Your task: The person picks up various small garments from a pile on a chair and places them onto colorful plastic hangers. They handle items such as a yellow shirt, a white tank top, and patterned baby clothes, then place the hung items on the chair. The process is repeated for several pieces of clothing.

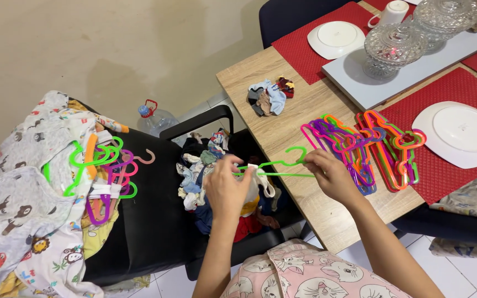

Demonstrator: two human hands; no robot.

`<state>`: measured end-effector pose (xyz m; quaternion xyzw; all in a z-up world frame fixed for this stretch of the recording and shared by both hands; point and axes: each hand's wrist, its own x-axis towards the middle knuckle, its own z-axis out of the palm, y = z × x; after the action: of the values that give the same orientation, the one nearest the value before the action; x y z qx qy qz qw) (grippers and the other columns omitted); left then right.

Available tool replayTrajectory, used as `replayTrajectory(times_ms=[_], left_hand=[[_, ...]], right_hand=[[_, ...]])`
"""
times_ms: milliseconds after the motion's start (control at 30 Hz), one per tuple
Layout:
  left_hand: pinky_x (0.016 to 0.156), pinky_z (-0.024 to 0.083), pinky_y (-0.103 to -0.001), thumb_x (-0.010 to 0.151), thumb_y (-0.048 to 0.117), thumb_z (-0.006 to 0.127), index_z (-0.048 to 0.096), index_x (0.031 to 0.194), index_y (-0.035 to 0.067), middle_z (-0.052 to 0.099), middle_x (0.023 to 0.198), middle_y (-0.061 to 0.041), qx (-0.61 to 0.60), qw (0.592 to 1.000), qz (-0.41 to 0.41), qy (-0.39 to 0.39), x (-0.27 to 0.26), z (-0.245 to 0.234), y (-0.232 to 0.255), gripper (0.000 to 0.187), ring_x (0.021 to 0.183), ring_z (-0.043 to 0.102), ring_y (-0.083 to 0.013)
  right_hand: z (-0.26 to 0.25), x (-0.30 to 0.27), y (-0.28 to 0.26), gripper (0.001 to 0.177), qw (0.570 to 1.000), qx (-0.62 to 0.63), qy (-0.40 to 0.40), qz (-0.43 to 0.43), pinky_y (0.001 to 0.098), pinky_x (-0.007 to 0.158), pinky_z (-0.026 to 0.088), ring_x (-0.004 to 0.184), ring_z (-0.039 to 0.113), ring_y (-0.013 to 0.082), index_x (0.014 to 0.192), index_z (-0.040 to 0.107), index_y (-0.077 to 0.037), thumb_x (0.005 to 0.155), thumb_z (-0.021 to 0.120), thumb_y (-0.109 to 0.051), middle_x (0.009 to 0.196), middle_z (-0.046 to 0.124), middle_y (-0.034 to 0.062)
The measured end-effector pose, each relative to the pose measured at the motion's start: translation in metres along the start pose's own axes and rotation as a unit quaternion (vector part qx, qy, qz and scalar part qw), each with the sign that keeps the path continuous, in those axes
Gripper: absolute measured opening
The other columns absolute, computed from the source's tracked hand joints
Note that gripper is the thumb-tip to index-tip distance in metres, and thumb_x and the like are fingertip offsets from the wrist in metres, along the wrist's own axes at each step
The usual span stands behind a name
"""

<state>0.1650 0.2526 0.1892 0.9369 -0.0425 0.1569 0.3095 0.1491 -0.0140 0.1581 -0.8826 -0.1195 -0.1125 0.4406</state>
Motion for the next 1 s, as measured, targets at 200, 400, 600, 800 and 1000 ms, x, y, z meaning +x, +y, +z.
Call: replayTrajectory(times_ms=[200, 400, 600, 800, 1000], left_hand=[[0.082, 0.046, -0.044, 0.086, 0.029, 0.074, 0.079, 0.1, 0.014, 0.072, 0.087, -0.003, -0.023, 0.972, 0.234, -0.03, 0.012, -0.047, 0.006, 0.021, 0.088, 0.066, -0.0239], [0.076, 0.052, -0.037, 0.097, 0.023, 0.069, 0.074, 0.105, 0.005, 0.071, 0.092, -0.007, -0.126, 0.985, 0.121, 0.002, 0.001, -0.044, 0.009, 0.021, 0.086, 0.065, -0.0269], [0.076, 0.052, -0.035, 0.098, 0.021, 0.068, 0.072, 0.106, 0.002, 0.071, 0.093, -0.01, -0.172, 0.98, 0.092, 0.022, -0.004, -0.054, 0.001, 0.022, 0.086, 0.065, -0.0265], [0.068, 0.052, -0.031, 0.095, 0.017, 0.07, 0.072, 0.108, -0.001, 0.07, 0.093, -0.01, -0.22, 0.974, 0.047, -0.004, -0.014, -0.074, -0.025, 0.022, 0.076, 0.066, -0.0211], [0.068, 0.054, -0.029, 0.095, 0.015, 0.071, 0.073, 0.109, -0.001, 0.072, 0.096, -0.009, -0.234, 0.972, 0.009, -0.002, -0.037, -0.086, -0.055, 0.021, 0.08, 0.066, -0.0181]], right_hand=[[0.0, 0.015, -0.017, 0.013, 0.996, 0.02, 0.032, -0.079, 0.0331, 0.08, 0.053, 0.093, 0.067, 0.0251, 0.108, 0.066, -0.004, 0.095, 0.064, -0.003, 0.103, 0.067, 0.0102], [0.058, 0.005, -0.01, 0.035, 0.952, -0.026, 0.3, -0.057, 0.0364, 0.094, 0.047, 0.104, 0.057, 0.0282, 0.118, 0.055, 0.0, 0.094, 0.075, -0.015, 0.109, 0.057, 0.0155], [0.136, -0.023, 0.016, 0.03, 0.911, 0.277, -0.091, 0.29, 0.0309, 0.082, 0.051, 0.09, 0.066, 0.0131, 0.107, 0.067, -0.008, 0.093, 0.065, -0.035, 0.095, 0.071, 0.0028], [0.135, 0.002, 0.029, 0.017, 0.766, 0.538, -0.02, 0.352, 0.0362, 0.081, 0.052, 0.081, 0.063, 0.0176, 0.097, 0.059, -0.006, 0.098, 0.053, -0.022, 0.091, 0.068, 0.008], [0.09, 0.04, 0.028, 0.009, 0.762, 0.587, 0.112, 0.25, 0.037, 0.089, 0.057, 0.086, 0.065, 0.0171, 0.094, 0.054, -0.008, 0.099, 0.047, -0.009, 0.091, 0.064, 0.0062]])
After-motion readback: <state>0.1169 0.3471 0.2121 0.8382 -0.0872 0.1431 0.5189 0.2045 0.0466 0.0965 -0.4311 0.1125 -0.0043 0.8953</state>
